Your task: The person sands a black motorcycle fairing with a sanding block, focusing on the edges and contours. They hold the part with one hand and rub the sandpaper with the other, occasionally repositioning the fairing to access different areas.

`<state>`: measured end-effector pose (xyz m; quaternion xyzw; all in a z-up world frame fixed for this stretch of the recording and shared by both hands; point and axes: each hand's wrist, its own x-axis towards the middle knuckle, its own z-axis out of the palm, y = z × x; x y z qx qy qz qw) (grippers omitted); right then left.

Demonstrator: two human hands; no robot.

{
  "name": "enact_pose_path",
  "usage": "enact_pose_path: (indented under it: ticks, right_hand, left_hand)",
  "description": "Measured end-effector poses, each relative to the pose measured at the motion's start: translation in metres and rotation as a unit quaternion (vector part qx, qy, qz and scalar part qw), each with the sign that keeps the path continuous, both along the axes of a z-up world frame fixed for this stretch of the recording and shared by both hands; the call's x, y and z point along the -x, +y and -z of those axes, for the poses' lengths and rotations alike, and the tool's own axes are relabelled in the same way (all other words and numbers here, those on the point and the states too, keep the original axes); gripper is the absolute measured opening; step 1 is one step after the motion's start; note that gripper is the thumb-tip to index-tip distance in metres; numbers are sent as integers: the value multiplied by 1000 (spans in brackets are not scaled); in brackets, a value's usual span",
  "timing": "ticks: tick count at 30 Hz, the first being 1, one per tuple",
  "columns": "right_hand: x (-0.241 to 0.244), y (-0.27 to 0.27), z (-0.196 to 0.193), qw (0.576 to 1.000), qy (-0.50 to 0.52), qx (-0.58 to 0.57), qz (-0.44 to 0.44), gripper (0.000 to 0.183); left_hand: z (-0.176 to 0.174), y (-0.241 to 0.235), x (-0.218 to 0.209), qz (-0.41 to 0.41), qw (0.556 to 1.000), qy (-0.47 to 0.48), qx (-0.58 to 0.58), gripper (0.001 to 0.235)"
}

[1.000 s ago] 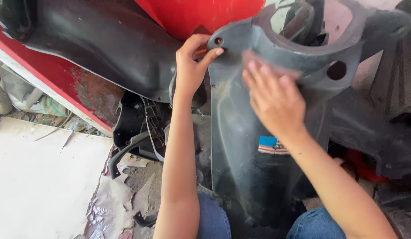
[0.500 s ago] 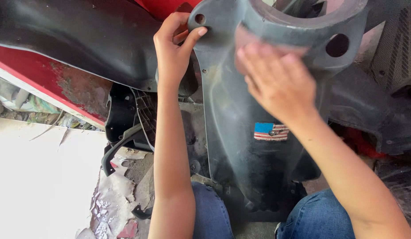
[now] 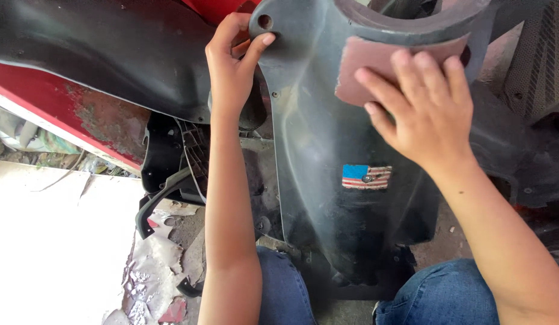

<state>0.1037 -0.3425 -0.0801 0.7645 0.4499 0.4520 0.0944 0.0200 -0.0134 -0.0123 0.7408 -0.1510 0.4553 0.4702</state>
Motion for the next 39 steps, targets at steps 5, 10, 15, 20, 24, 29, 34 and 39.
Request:
enact_pose_path:
  ticks: [5,10,15,20,24,29,34,39]
  right_hand:
    - [-11,16,40,992,-107,41,-53,57]
    - [13,11,3,993,-118,4,-23,64]
    - [27,12,4,991,7,-123,-49,61]
    - [43,36,19,993,-88,44,-63,64]
    - [30,16,-2,992,-95,-15,-86,62]
    - [47,30,20,994,-86,-41,-62,52]
    - [46,54,15,984,-114,135,-21,58]
    - [66,64,-46,965,-208,-158,-1,54]
  left_hand:
    - [4,2,-5,60,997,6,40,17]
    - [2,1,-3,31,999,17,29,16]
    - [2,0,-2,43,998,28,48,16]
    - [-1,0,0,30,998,41,49,17]
    - [3,3,-2,33,998,27,45,18]
    - [3,1,-3,33,998,25,48,17]
    - [2,0,-2,30,999,20,38,17]
    - [1,1,-1,20,999,17,30,18]
